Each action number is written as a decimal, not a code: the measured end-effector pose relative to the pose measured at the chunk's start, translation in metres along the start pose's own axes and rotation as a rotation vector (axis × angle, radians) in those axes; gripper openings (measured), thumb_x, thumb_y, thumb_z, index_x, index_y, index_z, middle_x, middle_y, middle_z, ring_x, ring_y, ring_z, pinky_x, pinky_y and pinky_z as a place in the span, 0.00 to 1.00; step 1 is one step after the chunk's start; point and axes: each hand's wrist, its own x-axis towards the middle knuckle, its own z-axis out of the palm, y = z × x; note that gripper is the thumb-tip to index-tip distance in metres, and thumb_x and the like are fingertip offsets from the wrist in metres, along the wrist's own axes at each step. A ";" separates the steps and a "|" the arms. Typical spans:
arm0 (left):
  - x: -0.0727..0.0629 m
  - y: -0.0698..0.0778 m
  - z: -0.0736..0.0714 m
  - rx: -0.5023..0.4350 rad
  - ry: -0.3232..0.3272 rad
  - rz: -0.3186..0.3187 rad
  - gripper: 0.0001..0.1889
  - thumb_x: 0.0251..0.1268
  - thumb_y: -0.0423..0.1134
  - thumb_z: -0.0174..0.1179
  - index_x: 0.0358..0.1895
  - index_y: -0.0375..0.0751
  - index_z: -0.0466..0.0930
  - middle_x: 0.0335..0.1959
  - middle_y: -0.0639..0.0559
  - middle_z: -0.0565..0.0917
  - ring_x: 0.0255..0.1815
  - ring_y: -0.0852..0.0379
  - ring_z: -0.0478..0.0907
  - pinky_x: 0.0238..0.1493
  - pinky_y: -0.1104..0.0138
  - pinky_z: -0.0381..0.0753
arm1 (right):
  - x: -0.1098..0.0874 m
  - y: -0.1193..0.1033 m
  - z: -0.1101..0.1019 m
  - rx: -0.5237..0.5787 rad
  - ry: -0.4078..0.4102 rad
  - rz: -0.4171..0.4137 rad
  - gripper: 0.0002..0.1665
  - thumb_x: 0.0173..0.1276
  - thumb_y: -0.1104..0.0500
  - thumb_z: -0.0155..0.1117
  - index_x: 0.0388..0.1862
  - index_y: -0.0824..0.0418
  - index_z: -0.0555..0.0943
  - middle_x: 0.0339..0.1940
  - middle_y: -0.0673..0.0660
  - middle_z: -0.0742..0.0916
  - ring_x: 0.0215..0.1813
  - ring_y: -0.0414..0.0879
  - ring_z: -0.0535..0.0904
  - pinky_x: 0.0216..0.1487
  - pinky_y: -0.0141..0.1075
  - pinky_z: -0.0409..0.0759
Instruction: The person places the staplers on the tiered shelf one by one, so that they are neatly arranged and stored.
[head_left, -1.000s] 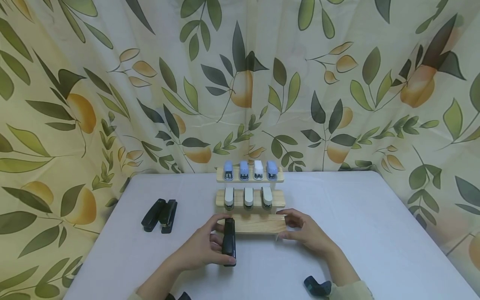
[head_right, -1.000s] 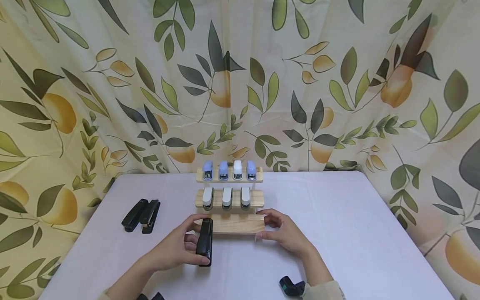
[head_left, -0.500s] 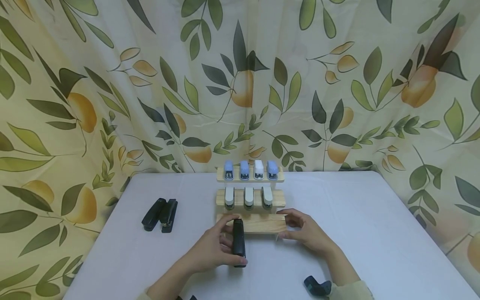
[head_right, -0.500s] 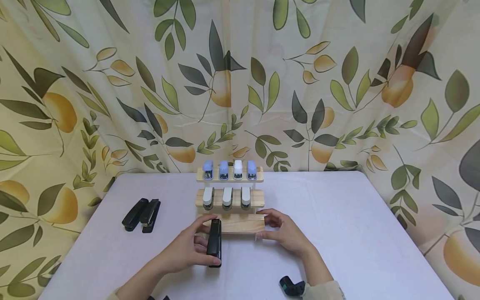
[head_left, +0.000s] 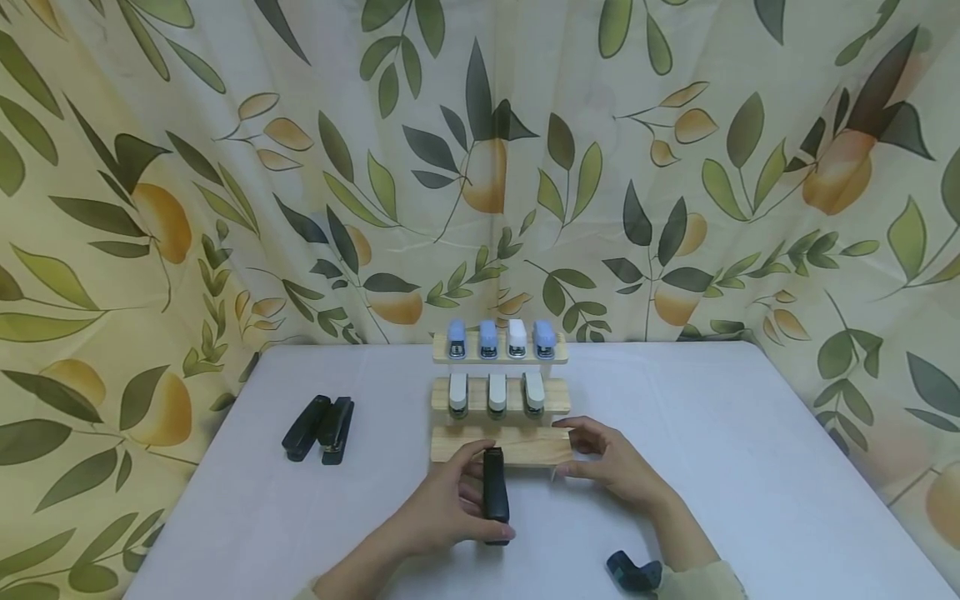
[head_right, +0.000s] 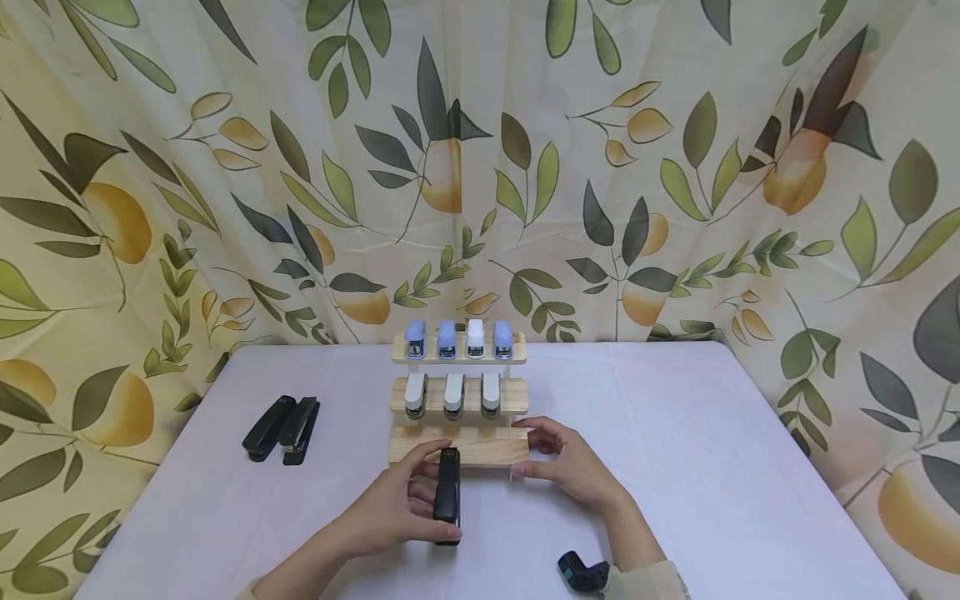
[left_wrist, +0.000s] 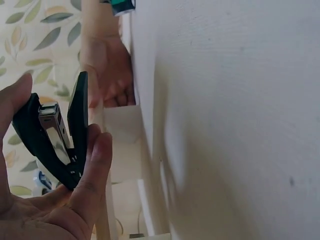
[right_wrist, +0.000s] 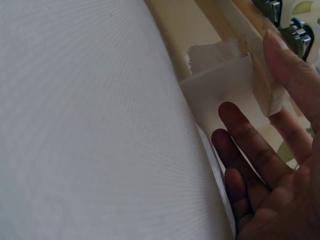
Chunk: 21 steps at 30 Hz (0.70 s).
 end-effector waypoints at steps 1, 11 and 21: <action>0.000 0.000 0.001 -0.001 -0.002 -0.004 0.55 0.49 0.43 0.83 0.80 0.60 0.58 0.58 0.44 0.77 0.47 0.53 0.84 0.49 0.59 0.86 | 0.000 0.000 0.000 -0.003 0.000 -0.001 0.38 0.60 0.52 0.81 0.68 0.51 0.77 0.55 0.57 0.87 0.62 0.53 0.81 0.65 0.47 0.76; 0.006 0.004 0.011 0.028 -0.012 0.016 0.56 0.50 0.45 0.83 0.81 0.60 0.57 0.55 0.47 0.80 0.45 0.57 0.84 0.46 0.63 0.85 | 0.001 0.002 -0.001 -0.011 0.002 -0.025 0.37 0.60 0.52 0.81 0.68 0.49 0.78 0.55 0.56 0.87 0.60 0.53 0.81 0.62 0.41 0.77; 0.018 0.007 0.022 0.004 0.001 0.011 0.56 0.50 0.46 0.82 0.82 0.63 0.57 0.48 0.53 0.84 0.38 0.59 0.86 0.42 0.66 0.85 | 0.002 0.003 0.000 -0.008 0.006 -0.039 0.36 0.61 0.53 0.80 0.68 0.50 0.77 0.55 0.56 0.88 0.58 0.52 0.82 0.60 0.39 0.78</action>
